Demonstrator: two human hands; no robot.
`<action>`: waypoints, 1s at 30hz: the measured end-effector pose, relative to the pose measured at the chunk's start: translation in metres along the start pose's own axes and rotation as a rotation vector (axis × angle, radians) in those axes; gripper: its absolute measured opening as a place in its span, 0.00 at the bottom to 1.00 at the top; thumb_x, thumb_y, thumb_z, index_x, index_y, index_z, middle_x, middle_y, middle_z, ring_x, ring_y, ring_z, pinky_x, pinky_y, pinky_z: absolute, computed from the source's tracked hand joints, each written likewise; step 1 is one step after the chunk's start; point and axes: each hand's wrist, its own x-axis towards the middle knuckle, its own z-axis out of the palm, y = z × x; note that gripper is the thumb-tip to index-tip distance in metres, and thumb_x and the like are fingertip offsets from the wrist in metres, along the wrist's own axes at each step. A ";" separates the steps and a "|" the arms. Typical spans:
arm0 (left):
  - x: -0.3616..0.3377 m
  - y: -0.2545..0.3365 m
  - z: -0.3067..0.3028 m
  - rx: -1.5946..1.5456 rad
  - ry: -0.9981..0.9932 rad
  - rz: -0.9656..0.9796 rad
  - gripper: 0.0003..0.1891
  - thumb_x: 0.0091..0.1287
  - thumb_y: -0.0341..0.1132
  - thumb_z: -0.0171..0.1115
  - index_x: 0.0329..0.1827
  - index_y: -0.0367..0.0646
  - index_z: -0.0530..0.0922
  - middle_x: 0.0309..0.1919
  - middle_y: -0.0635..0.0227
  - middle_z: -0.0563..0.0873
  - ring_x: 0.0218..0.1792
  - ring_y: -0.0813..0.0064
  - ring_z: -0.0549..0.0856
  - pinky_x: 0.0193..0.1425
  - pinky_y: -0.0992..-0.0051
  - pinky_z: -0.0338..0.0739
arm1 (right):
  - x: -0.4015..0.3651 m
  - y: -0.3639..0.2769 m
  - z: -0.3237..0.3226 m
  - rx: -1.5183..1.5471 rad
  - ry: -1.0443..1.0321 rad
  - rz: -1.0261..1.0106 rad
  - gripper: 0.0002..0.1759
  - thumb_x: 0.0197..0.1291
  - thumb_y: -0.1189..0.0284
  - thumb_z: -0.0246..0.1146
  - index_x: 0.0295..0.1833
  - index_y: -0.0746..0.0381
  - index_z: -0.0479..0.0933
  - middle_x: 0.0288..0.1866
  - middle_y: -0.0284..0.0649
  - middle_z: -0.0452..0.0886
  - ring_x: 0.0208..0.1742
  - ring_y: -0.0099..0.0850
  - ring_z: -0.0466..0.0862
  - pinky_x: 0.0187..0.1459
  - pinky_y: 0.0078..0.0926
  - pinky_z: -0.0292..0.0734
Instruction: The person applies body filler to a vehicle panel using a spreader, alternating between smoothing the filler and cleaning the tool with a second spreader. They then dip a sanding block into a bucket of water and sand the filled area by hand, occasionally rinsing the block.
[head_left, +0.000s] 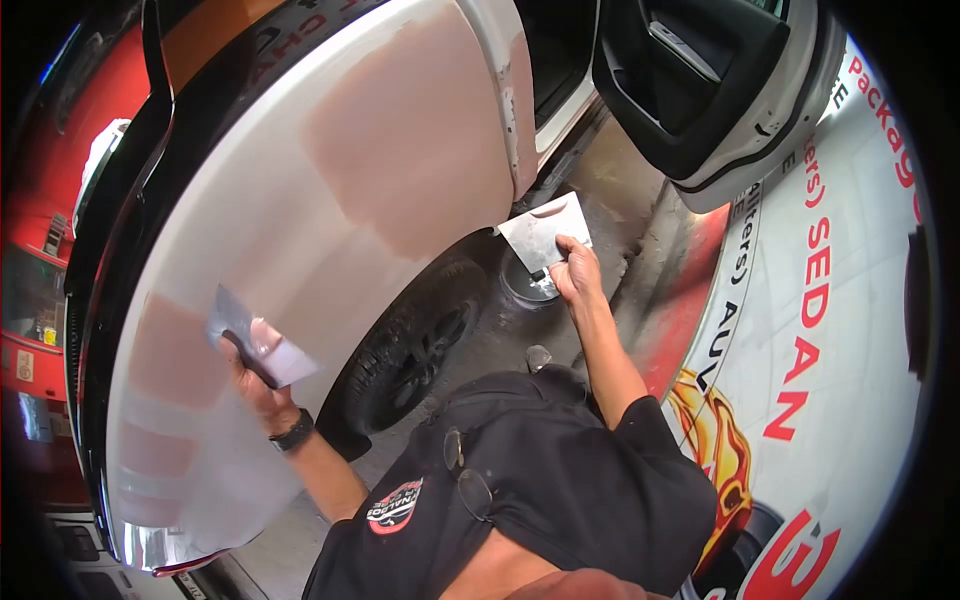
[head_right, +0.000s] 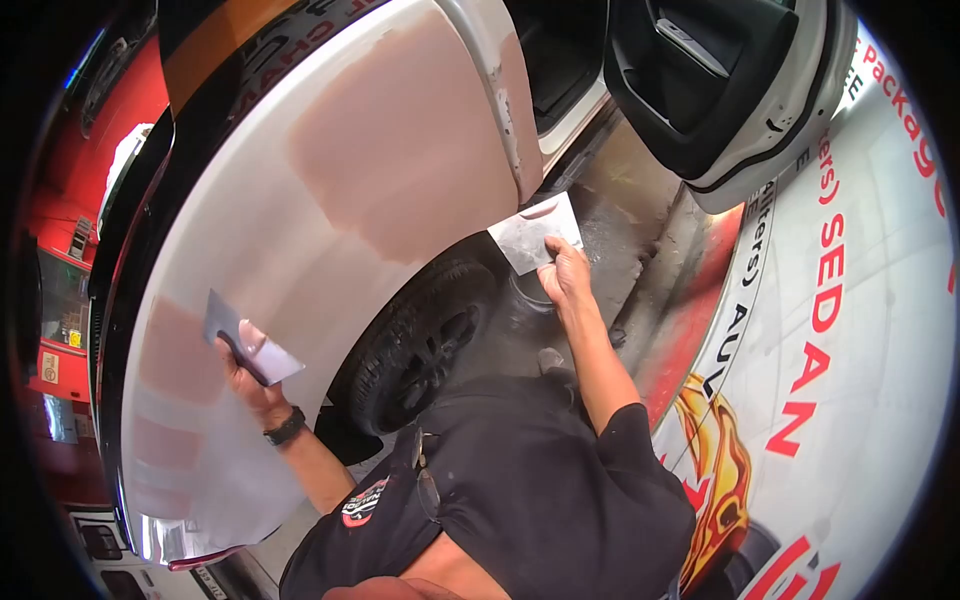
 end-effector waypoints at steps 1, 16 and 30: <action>0.001 0.017 0.001 0.072 -0.078 -0.015 0.26 0.77 0.56 0.57 0.54 0.38 0.79 0.39 0.63 0.84 0.38 0.70 0.82 0.44 0.68 0.83 | 0.002 0.011 0.005 0.023 0.014 0.027 0.20 0.65 0.84 0.60 0.63 0.71 0.72 0.57 0.50 0.82 0.59 0.46 0.84 0.65 0.60 0.79; 0.020 -0.006 0.021 0.006 -0.307 0.023 0.30 0.79 0.59 0.51 0.37 0.38 0.82 0.26 0.65 0.79 0.22 0.67 0.80 0.37 0.58 0.84 | 0.104 -0.048 0.163 -1.151 -0.529 -0.966 0.32 0.62 0.86 0.51 0.73 0.60 0.74 0.61 0.51 0.82 0.63 0.43 0.81 0.67 0.29 0.72; 0.018 -0.005 0.019 0.058 -0.393 0.051 0.30 0.80 0.59 0.49 0.41 0.38 0.85 0.25 0.65 0.82 0.22 0.67 0.82 0.45 0.56 0.82 | 0.137 -0.025 0.225 -1.326 -0.406 -1.133 0.35 0.59 0.87 0.53 0.71 0.51 0.77 0.59 0.44 0.81 0.60 0.44 0.83 0.64 0.52 0.71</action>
